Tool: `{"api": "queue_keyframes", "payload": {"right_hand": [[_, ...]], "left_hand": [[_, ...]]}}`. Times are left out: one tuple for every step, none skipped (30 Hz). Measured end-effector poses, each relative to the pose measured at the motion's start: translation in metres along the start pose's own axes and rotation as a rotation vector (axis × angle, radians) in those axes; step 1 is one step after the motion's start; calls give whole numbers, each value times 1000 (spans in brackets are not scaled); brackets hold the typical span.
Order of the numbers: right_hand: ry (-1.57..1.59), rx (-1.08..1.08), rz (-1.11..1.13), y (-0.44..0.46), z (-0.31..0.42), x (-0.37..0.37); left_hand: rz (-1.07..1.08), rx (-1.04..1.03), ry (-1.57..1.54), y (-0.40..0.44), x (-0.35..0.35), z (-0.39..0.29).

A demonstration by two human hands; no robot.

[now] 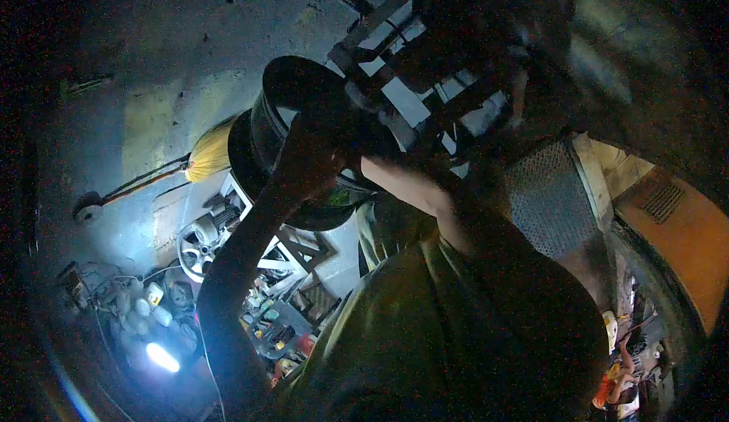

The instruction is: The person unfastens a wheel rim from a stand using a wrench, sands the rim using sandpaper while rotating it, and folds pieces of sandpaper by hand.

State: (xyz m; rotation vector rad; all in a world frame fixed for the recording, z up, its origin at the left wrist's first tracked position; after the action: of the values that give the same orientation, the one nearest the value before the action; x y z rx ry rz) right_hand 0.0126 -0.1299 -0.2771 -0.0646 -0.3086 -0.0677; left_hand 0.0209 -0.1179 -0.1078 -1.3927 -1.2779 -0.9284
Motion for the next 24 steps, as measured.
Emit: {"api": "queue_keyframes", "payload": {"right_hand": [[2, -3, 6, -1, 0, 1], [5, -1, 11, -1, 1, 1], [6, -1, 17, -2, 2, 1], [7, 0, 24, -2, 2, 1], [8, 1, 29, -3, 2, 1], [9, 3, 33, -3, 2, 2], [9, 4, 36, -3, 3, 2], [12, 5, 44, -3, 3, 4], [15, 6, 48, -3, 3, 5], [17, 11, 49, -3, 3, 6], [20, 9, 52, -2, 3, 7], [19, 12, 53, -2, 2, 9], [21, 14, 56, -1, 2, 11], [22, 17, 54, -1, 2, 13], [22, 20, 55, -2, 1, 16], [23, 22, 52, 0, 1, 19], [26, 27, 51, 1, 1, 22], [27, 29, 46, 3, 2, 25], [33, 33, 43, 3, 2, 28], [37, 29, 37, 3, 2, 30], [36, 31, 28, 2, 3, 31], [33, 31, 15, 0, 3, 31], [34, 34, 3, -2, 4, 31], [37, 35, -4, -3, 6, 29]], "left_hand": [[35, 13, -24, -2, 1, 1], [36, 17, -25, -3, 4, 0], [80, -4, 98, -4, 5, -1], [125, -24, 221, -5, 4, -3], [124, -20, 221, -5, 4, -3], [116, 4, 200, -5, 4, -3], [107, 29, 179, -5, 4, -2], [106, 32, 180, -4, 5, -2], [105, 34, 175, -4, 5, -2], [104, 35, 171, -4, 6, -3], [103, 35, 171, -4, 5, -2], [49, 34, 141, -3, 7, -2], [-5, 31, 113, -1, 11, -3], [-7, 29, 115, -1, 13, -6], [3, 41, 124, 1, 15, -8], [12, 50, 132, 4, 18, -12], [11, 43, 134, 7, 22, -15], [-30, 1, 143, 11, 29, -21], [-72, -41, 152, 14, 33, -26], [-71, -49, 153, 14, 30, -24], [-76, -93, 201, 9, 26, -20], [-81, -139, 250, 8, 25, -18], [-80, -149, 254, 8, 24, -17], [-6, -95, 239, 7, 21, -12]]}}
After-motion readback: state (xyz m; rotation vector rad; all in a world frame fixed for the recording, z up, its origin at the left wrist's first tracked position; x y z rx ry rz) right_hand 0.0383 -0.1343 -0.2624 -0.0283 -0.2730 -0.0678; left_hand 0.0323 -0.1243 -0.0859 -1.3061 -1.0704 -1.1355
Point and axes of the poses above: each hand's wrist, its own y-axis towards the middle knuckle, its own x-axis out of the back of the hand, z = x × y, the point moved 5 cm from there along y, towards the middle knuckle, and after that the axes turned 11 degrees about -y, right-handed, at the moved point
